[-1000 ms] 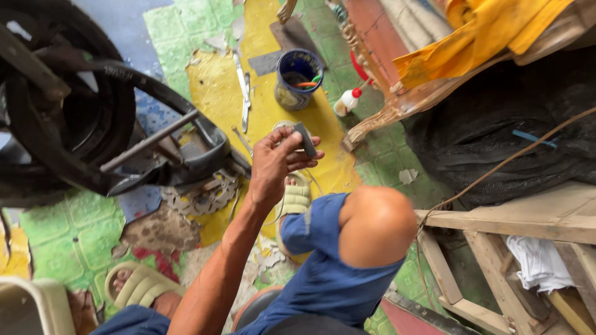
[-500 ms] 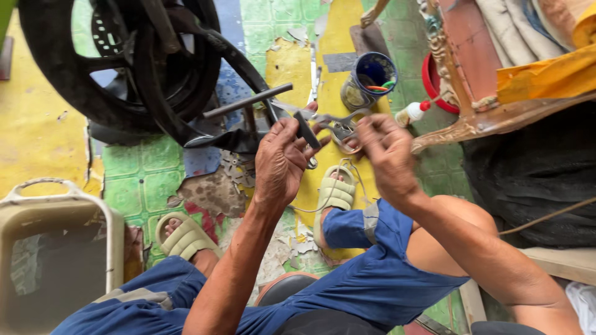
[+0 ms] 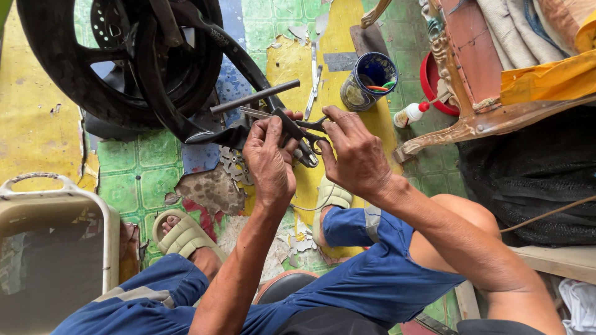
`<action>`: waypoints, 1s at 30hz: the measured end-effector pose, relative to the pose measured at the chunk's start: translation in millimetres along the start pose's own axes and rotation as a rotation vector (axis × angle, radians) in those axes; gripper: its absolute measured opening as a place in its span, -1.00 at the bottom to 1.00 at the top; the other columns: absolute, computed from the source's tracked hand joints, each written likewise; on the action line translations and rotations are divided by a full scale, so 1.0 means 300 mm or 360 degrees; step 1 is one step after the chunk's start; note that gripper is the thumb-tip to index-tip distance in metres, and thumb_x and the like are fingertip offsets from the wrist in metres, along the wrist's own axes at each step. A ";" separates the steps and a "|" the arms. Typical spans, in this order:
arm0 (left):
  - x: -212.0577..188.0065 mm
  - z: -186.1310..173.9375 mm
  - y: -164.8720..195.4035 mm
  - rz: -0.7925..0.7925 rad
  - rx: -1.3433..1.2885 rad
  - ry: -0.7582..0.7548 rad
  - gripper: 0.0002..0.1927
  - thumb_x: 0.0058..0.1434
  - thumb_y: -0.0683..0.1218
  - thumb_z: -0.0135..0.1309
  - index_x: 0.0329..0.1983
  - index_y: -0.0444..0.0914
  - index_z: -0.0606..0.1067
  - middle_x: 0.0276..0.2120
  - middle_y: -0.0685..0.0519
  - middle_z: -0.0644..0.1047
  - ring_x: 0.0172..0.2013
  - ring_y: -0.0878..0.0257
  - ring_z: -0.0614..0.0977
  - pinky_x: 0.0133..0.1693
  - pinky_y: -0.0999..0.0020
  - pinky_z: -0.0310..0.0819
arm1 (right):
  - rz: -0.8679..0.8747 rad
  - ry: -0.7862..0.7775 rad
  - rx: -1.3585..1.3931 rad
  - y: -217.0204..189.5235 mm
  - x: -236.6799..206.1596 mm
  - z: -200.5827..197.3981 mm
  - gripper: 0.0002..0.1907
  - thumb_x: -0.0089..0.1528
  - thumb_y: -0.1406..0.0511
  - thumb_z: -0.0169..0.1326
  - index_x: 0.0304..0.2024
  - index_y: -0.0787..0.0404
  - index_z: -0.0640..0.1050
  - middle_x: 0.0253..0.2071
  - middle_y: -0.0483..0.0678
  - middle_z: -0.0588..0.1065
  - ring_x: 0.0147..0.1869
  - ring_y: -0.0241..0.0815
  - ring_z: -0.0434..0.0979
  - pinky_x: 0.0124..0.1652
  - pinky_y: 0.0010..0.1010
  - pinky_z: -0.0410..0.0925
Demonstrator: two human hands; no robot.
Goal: The person sits on a low stool in a motorcycle repair shop and repairs a rear swingarm and brake assembly. They cut a black rubber piece with a string and scissors, fit the rubber piece onto the metal assembly, tap it into place with a metal rod, and sand a surface with sandpaper.
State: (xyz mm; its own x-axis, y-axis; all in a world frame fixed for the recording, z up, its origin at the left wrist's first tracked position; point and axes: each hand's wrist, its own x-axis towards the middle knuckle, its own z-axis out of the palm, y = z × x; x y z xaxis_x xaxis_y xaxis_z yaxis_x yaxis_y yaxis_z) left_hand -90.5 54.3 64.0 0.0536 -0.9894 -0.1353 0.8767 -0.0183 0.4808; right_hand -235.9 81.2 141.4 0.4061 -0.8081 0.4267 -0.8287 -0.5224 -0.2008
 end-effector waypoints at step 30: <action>-0.048 0.011 -0.068 -0.0528 0.0150 -0.0096 -0.81 0.33 -0.15 -0.02 -0.15 -0.40 0.49 -0.27 -0.18 0.63 -0.30 0.10 0.69 -0.17 0.20 0.61 | 0.1289 0.0638 0.2037 0.120 -0.105 0.050 -0.61 0.19 0.57 0.21 -0.03 0.27 0.34 -0.13 0.03 0.55 -0.15 -0.21 0.68 -0.33 -0.38 0.58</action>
State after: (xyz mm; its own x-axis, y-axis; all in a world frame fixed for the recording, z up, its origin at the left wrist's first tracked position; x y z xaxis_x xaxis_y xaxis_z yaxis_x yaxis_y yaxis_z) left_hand -110.9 68.4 59.1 -0.2575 -0.9340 -0.2476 0.7935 -0.3506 0.4975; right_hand -272.8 83.7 107.4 -0.2661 -0.9639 -0.0058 0.1829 -0.0446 -0.9821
